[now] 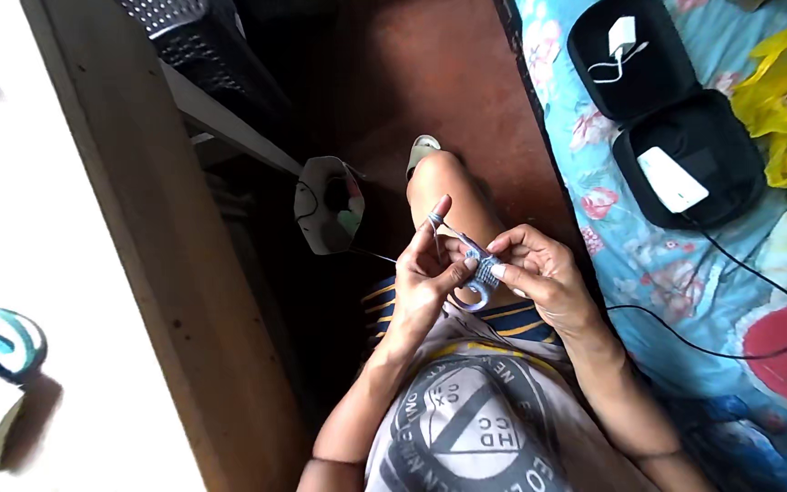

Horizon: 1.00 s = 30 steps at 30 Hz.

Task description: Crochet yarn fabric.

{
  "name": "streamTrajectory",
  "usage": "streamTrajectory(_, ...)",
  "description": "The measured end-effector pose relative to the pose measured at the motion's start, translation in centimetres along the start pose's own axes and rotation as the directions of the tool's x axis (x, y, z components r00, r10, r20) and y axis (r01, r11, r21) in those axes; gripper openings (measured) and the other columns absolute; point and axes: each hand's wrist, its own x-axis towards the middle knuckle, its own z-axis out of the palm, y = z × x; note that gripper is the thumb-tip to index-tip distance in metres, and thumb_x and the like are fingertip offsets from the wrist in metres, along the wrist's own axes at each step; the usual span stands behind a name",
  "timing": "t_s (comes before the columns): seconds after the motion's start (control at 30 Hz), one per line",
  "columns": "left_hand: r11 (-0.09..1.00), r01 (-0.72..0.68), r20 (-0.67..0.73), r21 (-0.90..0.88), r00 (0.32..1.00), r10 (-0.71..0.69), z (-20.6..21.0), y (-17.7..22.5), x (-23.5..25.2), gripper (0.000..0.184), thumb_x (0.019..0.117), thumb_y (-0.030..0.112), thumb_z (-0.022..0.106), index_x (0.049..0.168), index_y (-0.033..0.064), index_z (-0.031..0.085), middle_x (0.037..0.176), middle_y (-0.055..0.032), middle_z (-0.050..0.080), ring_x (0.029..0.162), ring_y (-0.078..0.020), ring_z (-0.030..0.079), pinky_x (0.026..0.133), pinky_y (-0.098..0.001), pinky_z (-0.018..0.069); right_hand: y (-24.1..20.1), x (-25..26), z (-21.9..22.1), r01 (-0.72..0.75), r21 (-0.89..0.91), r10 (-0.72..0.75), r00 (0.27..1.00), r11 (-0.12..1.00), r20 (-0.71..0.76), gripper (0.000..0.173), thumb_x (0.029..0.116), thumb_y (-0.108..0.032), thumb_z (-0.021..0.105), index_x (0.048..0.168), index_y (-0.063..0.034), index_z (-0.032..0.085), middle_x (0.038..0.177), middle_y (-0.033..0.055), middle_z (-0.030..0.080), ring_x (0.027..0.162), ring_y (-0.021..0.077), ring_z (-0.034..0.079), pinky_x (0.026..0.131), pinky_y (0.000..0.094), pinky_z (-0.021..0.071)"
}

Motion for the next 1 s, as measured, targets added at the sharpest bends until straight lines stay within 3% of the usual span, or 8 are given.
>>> streamTrajectory(0.1,1.000,0.000,-0.038,-0.025,0.999,-0.001,0.0,-0.2,0.2,0.084,0.0862,-0.013,0.060,0.160,0.0139,0.031,0.094,-0.0052,0.070,0.071,-0.0091,0.067,0.067,-0.0235,0.0580,0.3,0.3,0.0,0.012,-0.016,-0.012,1.000,1.000,-0.011,0.025,0.0891,0.002,0.061,0.110,-0.0086,0.067,0.088,-0.0032,0.069,0.056,-0.0034,0.050,0.050,0.0116,0.0415)
streamTrajectory(0.27,0.997,0.000,-0.065,-0.071,0.998,-0.004,-0.2,-0.4,0.7,0.104,0.0843,-0.015,0.062,0.165,0.0233,0.008,0.090,-0.0060,0.067,0.071,-0.0119,0.067,0.069,-0.0261,0.0591,0.6,0.7,0.2,-0.021,0.006,0.021,0.999,1.000,-0.028,0.028,0.0875,0.002,0.059,0.111,-0.0102,0.068,0.087,-0.0043,0.069,0.055,-0.0042,0.049,0.051,0.0116,0.0414)
streamTrajectory(0.53,0.996,0.023,-0.085,-0.086,0.996,-0.030,-0.5,-0.6,1.2,0.101,0.0851,-0.016,0.061,0.165,0.0214,0.011,0.087,-0.0062,0.067,0.069,-0.0107,0.066,0.067,-0.0245,0.0582,0.9,1.1,0.4,-0.048,0.003,0.048,0.998,0.999,-0.041,0.030,0.0879,0.002,0.056,0.112,-0.0106,0.069,0.083,-0.0050,0.068,0.055,-0.0053,0.049,0.052,0.0107,0.0403)
streamTrajectory(0.73,0.988,0.049,-0.114,-0.146,0.991,-0.066,-0.5,-0.8,1.4,0.096,0.0874,-0.015,0.060,0.164,0.0217,0.016,0.087,-0.0063,0.067,0.071,-0.0111,0.066,0.070,-0.0257,0.0587,1.3,1.2,0.2,-0.021,-0.015,0.020,0.998,1.000,-0.057,0.031,0.0872,0.003,0.056,0.112,-0.0095,0.069,0.095,-0.0024,0.070,0.058,-0.0038,0.050,0.053,0.0116,0.0426)
streamTrajectory(1.0,0.981,0.059,-0.138,-0.183,0.987,-0.085,-0.3,-1.2,1.5,0.106,0.0874,-0.015,0.060,0.164,0.0284,0.002,0.085,-0.0046,0.065,0.071,-0.0111,0.066,0.071,-0.0264,0.0586,1.9,0.8,-0.1,0.064,-0.190,-0.084,0.992,0.980,-0.097,0.029,0.0863,0.002,0.057,0.111,-0.0055,0.070,0.107,-0.0011,0.065,0.071,-0.0006,0.059,0.061,0.0147,0.0535)
